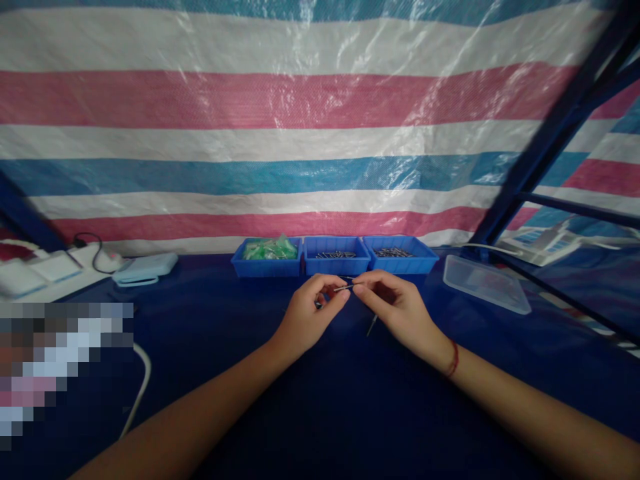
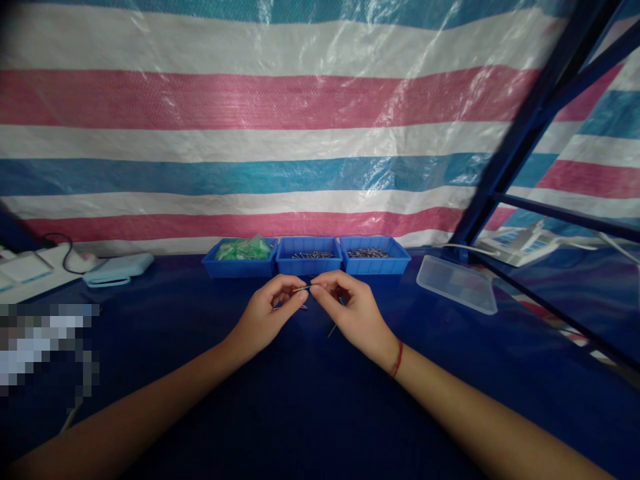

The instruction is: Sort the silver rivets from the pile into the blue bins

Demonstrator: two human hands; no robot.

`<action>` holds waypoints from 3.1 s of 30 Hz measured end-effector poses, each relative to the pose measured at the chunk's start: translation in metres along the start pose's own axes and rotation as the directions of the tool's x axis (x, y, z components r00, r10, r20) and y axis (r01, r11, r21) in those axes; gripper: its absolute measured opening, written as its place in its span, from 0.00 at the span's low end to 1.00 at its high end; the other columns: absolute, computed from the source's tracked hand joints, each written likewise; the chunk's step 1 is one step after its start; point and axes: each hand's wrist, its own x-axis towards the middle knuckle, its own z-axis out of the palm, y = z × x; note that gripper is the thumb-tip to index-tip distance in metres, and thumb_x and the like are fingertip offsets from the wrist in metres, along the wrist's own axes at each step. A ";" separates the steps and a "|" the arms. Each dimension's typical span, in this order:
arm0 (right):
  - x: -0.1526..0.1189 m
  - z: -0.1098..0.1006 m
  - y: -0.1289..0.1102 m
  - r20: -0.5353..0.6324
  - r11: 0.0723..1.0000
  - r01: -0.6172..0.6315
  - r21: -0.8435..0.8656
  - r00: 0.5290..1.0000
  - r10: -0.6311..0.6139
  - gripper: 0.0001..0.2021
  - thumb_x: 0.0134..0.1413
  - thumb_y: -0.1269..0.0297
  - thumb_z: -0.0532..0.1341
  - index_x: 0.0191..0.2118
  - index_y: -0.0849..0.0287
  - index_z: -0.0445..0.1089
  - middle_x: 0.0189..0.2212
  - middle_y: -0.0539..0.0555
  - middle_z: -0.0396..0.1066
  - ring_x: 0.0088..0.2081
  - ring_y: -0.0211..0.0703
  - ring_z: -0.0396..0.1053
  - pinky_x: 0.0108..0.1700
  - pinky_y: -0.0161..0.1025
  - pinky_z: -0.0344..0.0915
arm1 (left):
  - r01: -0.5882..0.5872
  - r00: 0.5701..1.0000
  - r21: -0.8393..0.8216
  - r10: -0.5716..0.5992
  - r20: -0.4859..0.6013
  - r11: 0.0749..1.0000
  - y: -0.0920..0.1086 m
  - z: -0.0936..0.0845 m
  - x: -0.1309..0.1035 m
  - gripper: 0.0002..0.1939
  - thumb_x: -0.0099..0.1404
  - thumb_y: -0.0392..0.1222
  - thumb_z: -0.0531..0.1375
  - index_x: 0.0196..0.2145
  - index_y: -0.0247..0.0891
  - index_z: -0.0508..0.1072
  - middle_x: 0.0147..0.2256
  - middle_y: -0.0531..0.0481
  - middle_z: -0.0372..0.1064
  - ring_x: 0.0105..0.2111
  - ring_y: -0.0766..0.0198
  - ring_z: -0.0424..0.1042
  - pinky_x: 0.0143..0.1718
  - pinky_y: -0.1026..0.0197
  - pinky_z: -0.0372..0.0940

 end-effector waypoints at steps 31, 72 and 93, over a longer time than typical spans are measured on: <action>0.017 -0.024 0.018 0.264 0.807 0.279 -0.520 0.951 -0.159 0.13 0.59 0.63 0.52 0.28 0.59 0.69 0.26 0.52 0.70 0.29 0.39 0.67 0.33 0.37 0.62 | -0.143 0.976 0.768 -0.038 0.212 0.624 -0.002 -0.013 -0.002 0.09 0.65 0.40 0.53 0.34 0.40 0.72 0.39 0.49 0.70 0.41 0.54 0.65 0.40 0.51 0.54; 0.000 0.002 0.006 0.210 0.962 0.117 -0.245 0.975 -0.065 0.07 0.56 0.64 0.56 0.31 0.58 0.69 0.27 0.51 0.70 0.29 0.39 0.67 0.33 0.37 0.63 | -0.135 0.989 0.197 0.144 -0.028 0.971 0.003 -0.009 0.002 0.04 0.61 0.38 0.60 0.34 0.38 0.74 0.33 0.52 0.74 0.33 0.66 0.71 0.38 0.64 0.65; 0.038 -0.050 0.033 -0.232 0.744 0.099 -0.661 0.916 -0.328 0.11 0.57 0.59 0.56 0.32 0.60 0.70 0.27 0.54 0.71 0.29 0.42 0.67 0.34 0.40 0.62 | -0.111 0.993 0.682 0.047 0.111 0.723 -0.004 -0.007 -0.003 0.13 0.63 0.42 0.56 0.46 0.41 0.69 0.44 0.47 0.69 0.45 0.54 0.66 0.44 0.49 0.58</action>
